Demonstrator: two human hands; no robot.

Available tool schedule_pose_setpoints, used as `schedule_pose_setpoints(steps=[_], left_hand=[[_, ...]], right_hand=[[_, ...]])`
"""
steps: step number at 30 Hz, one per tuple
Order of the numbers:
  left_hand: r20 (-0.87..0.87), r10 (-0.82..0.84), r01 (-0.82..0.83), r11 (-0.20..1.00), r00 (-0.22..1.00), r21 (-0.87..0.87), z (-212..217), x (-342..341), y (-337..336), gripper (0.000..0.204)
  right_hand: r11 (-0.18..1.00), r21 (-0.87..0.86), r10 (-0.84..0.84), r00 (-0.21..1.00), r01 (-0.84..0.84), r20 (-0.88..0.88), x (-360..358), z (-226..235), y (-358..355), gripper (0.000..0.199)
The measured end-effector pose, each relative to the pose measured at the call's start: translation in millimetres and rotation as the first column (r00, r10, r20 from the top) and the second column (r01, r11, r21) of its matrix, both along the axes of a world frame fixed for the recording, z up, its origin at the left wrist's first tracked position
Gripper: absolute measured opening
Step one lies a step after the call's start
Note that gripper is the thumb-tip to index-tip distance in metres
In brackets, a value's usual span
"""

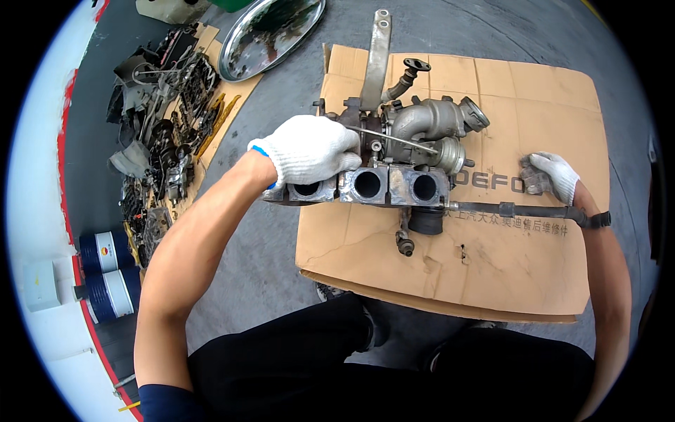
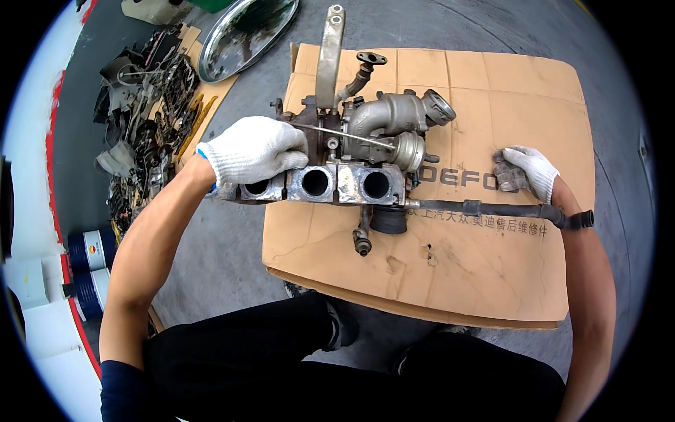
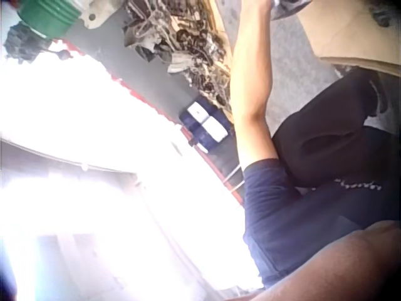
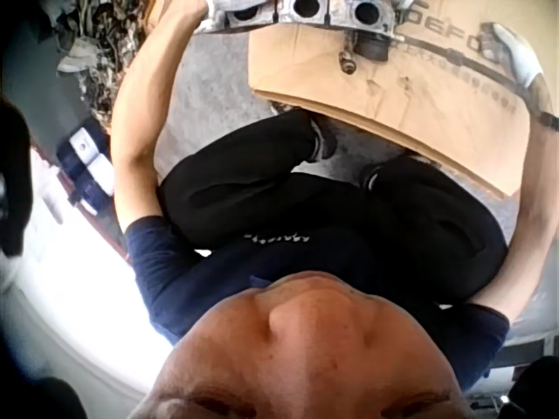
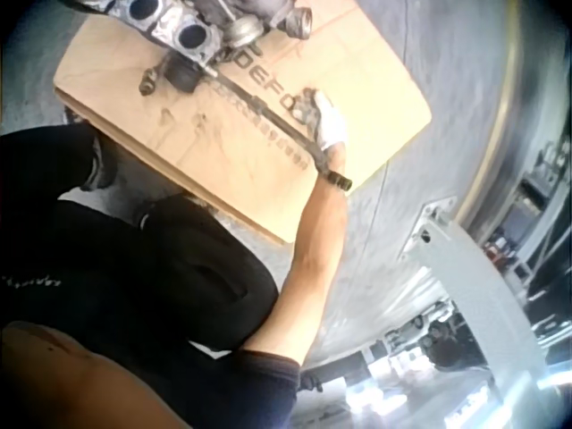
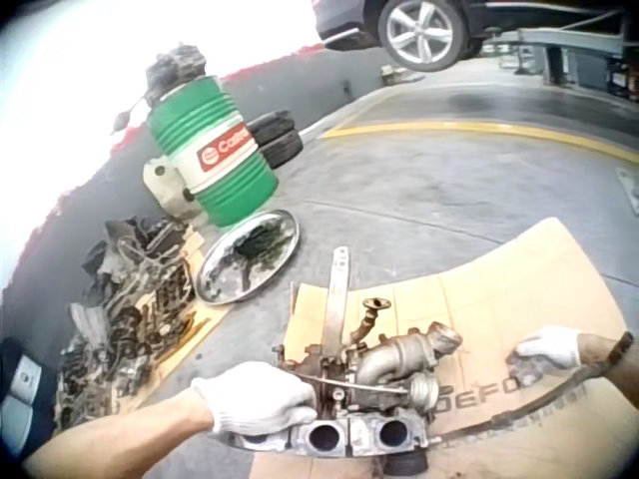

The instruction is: The person sits on the floor and inspects a car exhaust manifold and turbocharger assembly placed on a cardboard box. They rotate the assembly to view different angles, detach a metal pipe, and examine the interior of the turbocharger housing before reassembling the components.

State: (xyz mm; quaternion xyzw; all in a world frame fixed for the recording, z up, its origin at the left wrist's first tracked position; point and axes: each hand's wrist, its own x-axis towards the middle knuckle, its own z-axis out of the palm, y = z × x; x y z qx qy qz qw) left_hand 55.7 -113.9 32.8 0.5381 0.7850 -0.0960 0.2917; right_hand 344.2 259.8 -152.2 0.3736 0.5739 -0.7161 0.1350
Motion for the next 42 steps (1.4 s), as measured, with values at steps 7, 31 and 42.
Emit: schedule_pose_setpoints(steps=[7, 31, 42], left_hand=[[-0.278, -0.229, 0.262, 0.961, 0.933, 0.088, -20.1, 5.5, -5.0, 0.017], [-0.073, -0.008, 0.028, 0.961, 0.997, 0.277, -68.1, 43.9, 33.1, 0.03], [-0.052, 0.109, -0.08, 0.915, 0.993, 0.394, -52.9, 21.2, 27.2, 0.021]], right_hand=[[1.0, -0.011, -0.014, 1.0, 0.014, 0.018, -0.2, -0.1, -0.1, 0.035], [1.0, -0.022, 0.005, 1.0, -0.005, 0.015, 5.1, -10.3, 7.0, 0.034], [1.0, -0.009, -0.004, 1.0, 0.004, 0.012, 2.8, -11.5, 7.1, 0.034]])
